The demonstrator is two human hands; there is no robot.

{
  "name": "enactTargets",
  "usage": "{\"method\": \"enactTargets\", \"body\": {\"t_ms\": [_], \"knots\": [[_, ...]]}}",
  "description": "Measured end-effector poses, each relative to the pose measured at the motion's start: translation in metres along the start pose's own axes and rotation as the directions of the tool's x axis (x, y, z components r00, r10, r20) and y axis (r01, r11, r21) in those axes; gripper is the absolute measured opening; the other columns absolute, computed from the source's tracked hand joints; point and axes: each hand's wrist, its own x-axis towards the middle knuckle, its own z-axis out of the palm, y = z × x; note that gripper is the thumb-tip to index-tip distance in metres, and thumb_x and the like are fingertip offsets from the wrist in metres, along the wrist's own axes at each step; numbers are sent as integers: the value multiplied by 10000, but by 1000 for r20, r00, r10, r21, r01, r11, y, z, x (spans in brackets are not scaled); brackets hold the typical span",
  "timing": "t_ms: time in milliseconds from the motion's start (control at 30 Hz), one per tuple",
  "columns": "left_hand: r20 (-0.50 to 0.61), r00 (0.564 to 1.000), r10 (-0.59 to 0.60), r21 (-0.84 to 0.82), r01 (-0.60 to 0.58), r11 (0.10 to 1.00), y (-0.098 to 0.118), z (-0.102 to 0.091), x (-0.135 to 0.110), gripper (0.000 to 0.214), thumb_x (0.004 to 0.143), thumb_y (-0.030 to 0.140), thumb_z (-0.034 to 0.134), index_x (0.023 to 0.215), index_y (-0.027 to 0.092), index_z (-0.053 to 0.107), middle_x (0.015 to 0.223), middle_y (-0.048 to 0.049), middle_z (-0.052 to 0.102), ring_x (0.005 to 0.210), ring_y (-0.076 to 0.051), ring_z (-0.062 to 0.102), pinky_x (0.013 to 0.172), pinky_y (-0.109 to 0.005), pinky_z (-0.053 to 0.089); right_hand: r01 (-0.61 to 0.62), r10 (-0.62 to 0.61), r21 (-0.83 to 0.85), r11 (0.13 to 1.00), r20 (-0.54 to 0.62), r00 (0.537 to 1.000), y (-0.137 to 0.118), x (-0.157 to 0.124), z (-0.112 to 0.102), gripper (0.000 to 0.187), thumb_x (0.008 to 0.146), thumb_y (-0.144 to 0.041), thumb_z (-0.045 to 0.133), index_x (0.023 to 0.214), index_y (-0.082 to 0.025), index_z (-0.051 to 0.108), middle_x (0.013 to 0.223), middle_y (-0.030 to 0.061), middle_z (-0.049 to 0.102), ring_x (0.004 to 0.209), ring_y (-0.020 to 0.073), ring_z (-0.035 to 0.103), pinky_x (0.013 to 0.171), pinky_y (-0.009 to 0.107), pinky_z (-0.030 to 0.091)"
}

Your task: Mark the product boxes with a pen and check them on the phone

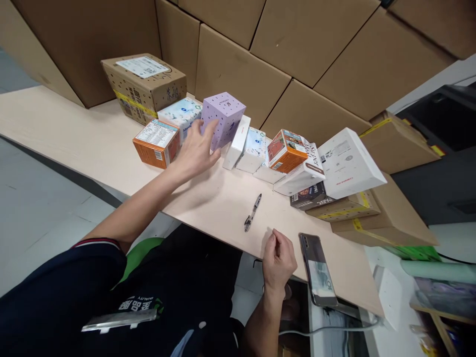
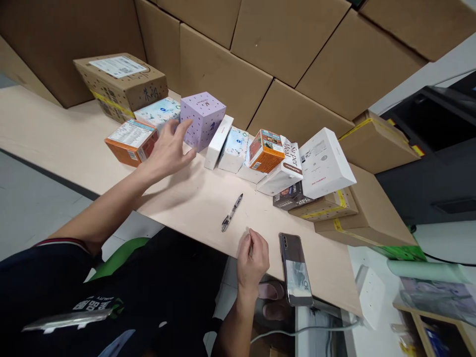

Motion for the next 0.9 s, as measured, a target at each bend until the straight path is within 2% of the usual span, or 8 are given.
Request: {"method": "enactTargets", "body": {"t_ms": [100,167,267,367,500,633,767,900], "knots": [[44,997,-59,-35,61,998,5,11,41,889,837,381,742,1617,284,326,1685,-198,212,1461,-528,333,1111,-708,385,-8,8,18,1000,-9,1000,2,0,-1,176,1004,-177,597,1074,-132,753,968,123,797,899,205,756,836,337,625],[64,993,-96,-41,99,994,5,16,61,886,817,384,767,1602,287,367,1705,-174,161,1480,-533,285,1143,-718,328,-11,11,19,1000,-16,1000,2,-1,-1,179,1008,-193,594,1073,-138,752,971,124,798,898,207,757,835,342,624],[89,990,-105,-62,111,992,1,18,79,696,892,423,682,1519,197,480,1651,-132,225,1508,-484,224,1166,-681,265,-26,26,24,999,-7,1000,1,-1,1,197,1018,-223,581,1078,-144,751,978,125,801,905,209,759,838,348,623],[44,994,-104,-124,109,986,-6,17,88,564,948,455,597,1411,135,561,1554,-97,302,1514,-455,196,1159,-647,256,-44,44,28,999,8,999,1,-2,2,229,1029,-260,558,1077,-153,755,973,122,805,903,213,764,837,363,629],[42,988,-152,-195,157,968,-10,13,89,648,841,387,763,1403,125,574,1496,-146,373,1459,-427,351,1144,-588,365,-45,45,17,999,2,999,1,-3,2,229,1028,-262,562,1069,-152,758,972,124,807,898,213,766,827,359,630],[7,990,-141,-137,140,980,1,-9,58,641,865,530,720,1367,143,624,1379,-119,485,1433,-439,399,1151,-580,407,-39,39,19,999,5,999,0,-2,2,214,1026,-247,570,1075,-153,755,972,119,807,900,209,765,832,347,626],[-12,989,-148,-45,147,988,25,-56,-9,671,788,388,810,1405,241,594,1328,-145,473,1394,-492,435,1089,-657,473,-37,38,28,999,-20,999,-1,-1,1,195,1016,-233,587,1060,-148,757,957,117,807,882,202,767,815,329,622],[29,980,-195,-50,196,979,33,-100,-70,747,759,413,835,1453,299,582,1259,-128,493,1224,-424,581,1043,-675,538,-121,123,71,990,-32,992,-4,-2,2,212,1014,-278,593,1045,-153,761,953,121,807,872,209,771,802,336,624]]}}
